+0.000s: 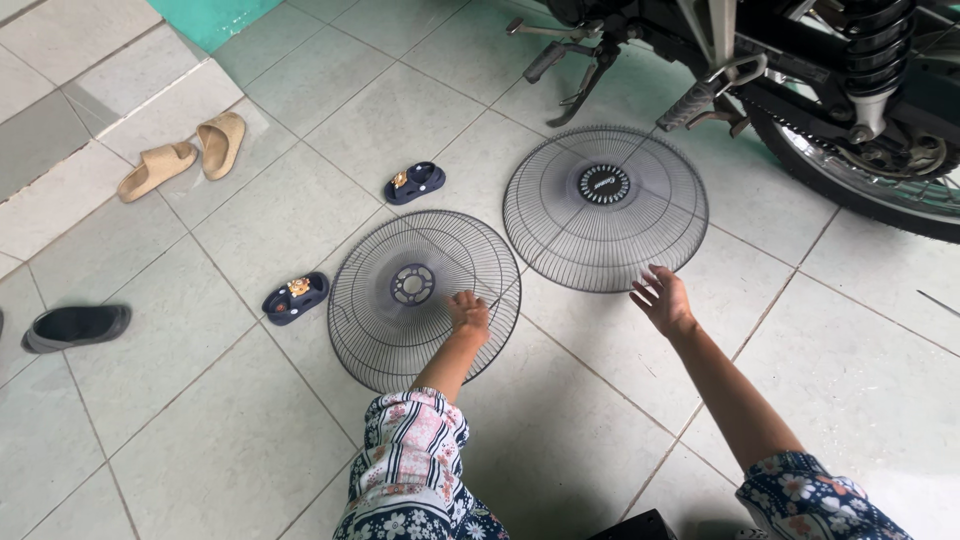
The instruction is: The person assembles a disassembled pedestal fan on a tiled floor. They place the front and rear wire cages, attach the fan blades to the motor shaft, and secure the front cage with a plastic nut.
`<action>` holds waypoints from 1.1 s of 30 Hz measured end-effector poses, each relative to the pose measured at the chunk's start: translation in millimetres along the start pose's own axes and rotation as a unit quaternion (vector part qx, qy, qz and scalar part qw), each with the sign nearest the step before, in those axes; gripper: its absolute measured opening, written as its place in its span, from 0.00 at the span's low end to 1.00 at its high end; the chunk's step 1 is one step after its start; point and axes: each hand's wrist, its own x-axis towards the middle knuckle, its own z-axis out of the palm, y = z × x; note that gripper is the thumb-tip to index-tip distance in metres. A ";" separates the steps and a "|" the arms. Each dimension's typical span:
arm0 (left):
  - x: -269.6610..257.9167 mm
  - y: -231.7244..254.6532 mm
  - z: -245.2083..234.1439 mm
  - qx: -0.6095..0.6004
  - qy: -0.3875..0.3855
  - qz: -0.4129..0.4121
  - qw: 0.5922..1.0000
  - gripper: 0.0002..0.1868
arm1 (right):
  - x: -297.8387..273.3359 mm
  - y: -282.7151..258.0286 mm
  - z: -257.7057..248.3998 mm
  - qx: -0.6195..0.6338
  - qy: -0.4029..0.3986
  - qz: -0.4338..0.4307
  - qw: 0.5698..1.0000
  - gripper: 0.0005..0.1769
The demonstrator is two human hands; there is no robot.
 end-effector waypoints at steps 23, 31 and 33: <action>-33.3 243.1 -128.3 -0.176 0.330 0.278 0.885 0.37 | -75.3 -156.3 -164.6 -0.377 -0.035 -0.043 0.925 0.29; -68.8 455.0 -131.2 -0.195 0.302 0.347 0.866 0.45 | -144.3 -241.7 -320.9 -0.326 0.135 -0.070 0.933 0.24; -77.2 504.5 -139.1 -0.192 0.284 0.378 0.860 0.46 | -152.8 -253.7 -352.6 -0.344 0.177 -0.069 0.919 0.23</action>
